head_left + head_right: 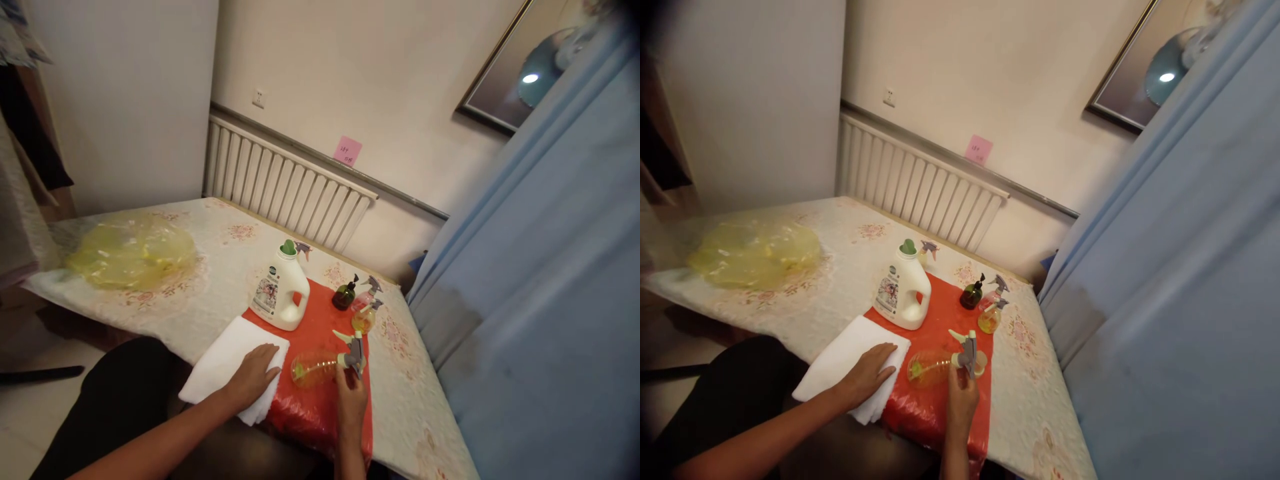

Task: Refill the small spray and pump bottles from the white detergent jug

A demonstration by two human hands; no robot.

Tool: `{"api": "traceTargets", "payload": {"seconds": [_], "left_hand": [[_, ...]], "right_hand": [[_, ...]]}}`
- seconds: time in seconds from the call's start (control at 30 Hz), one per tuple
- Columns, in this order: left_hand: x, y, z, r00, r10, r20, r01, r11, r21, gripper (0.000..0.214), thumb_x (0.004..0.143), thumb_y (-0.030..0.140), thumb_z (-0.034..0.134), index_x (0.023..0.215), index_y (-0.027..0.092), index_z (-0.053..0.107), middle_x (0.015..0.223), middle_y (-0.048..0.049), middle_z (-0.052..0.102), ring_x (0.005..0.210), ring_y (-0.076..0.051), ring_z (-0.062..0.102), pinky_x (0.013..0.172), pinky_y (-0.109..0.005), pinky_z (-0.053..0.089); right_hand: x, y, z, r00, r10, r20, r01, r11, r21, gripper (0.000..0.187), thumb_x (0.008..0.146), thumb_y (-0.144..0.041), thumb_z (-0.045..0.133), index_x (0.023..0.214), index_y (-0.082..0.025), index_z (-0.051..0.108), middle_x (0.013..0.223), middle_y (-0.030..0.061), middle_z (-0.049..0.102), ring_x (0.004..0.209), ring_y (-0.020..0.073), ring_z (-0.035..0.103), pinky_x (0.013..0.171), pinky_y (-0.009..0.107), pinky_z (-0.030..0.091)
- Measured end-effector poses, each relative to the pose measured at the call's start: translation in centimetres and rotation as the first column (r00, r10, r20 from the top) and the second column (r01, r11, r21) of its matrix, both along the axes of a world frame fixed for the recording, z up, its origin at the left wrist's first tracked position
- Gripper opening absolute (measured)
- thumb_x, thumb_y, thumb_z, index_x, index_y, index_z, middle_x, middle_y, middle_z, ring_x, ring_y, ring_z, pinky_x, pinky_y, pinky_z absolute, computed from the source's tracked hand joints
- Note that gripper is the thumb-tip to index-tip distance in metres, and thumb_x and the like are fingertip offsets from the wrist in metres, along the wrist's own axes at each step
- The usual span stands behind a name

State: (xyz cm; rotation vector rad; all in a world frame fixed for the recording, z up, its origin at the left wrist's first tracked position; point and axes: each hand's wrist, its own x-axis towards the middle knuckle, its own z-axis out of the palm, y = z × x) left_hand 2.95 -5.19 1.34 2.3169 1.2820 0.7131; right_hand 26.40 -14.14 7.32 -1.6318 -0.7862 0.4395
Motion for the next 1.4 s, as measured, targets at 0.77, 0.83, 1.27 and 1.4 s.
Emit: {"api": "traceTargets", "payload": {"seconds": [0.77, 0.83, 1.27, 1.4], "left_hand": [[2.0, -5.1, 5.3, 0.981, -0.113, 0.156, 0.126, 0.989, -0.081, 0.082, 0.064, 0.030, 0.075, 0.138, 0.024, 0.040, 0.135, -0.0130, 0.058, 0.126, -0.033, 0.054, 0.108, -0.046, 0.043], [1.9, -5.3, 5.4, 0.978, -0.111, 0.180, 0.134, 0.983, -0.127, 0.081, 0.064, 0.028, 0.073, 0.137, 0.024, 0.040, 0.132, -0.0122, 0.059, 0.122, -0.033, 0.057, 0.104, -0.044, 0.045], [0.9, -6.5, 8.3, 0.800, -0.207, 0.563, 0.502, 0.745, -0.440, 0.062, 0.065, 0.018, 0.067, 0.125, 0.020, 0.050, 0.106, -0.0027, 0.069, 0.088, -0.022, 0.064, 0.076, -0.031, 0.051], [0.4, -6.5, 8.3, 0.680, -0.201, 0.705, 0.662, 0.582, -0.473, 0.063, 0.069, 0.024, 0.069, 0.129, 0.020, 0.050, 0.109, -0.0046, 0.068, 0.099, -0.025, 0.061, 0.084, -0.035, 0.050]], "right_hand": [[-5.9, -0.3, 2.5, 0.970, 0.183, -0.163, -0.168, 0.981, 0.102, 0.049, 0.069, -0.053, 0.072, 0.095, -0.011, 0.076, 0.095, 0.0138, 0.078, 0.090, 0.0290, 0.072, 0.078, 0.033, 0.056], [-6.2, -0.2, 2.5, 0.959, 0.187, -0.213, -0.167, 0.980, 0.108, 0.049, 0.070, -0.052, 0.072, 0.096, -0.011, 0.075, 0.096, 0.0139, 0.078, 0.091, 0.0288, 0.072, 0.078, 0.033, 0.056], [-6.7, -0.8, 2.7, 0.879, 0.275, -0.389, -0.217, 0.958, 0.187, 0.044, 0.065, -0.049, 0.081, 0.090, -0.013, 0.075, 0.089, 0.0082, 0.077, 0.086, 0.0247, 0.069, 0.081, 0.034, 0.052], [-6.8, -1.2, 2.6, 0.769, 0.406, -0.493, -0.297, 0.911, 0.286, 0.045, 0.067, -0.053, 0.080, 0.091, -0.014, 0.074, 0.088, 0.0077, 0.076, 0.082, 0.0235, 0.068, 0.079, 0.035, 0.052]]}}
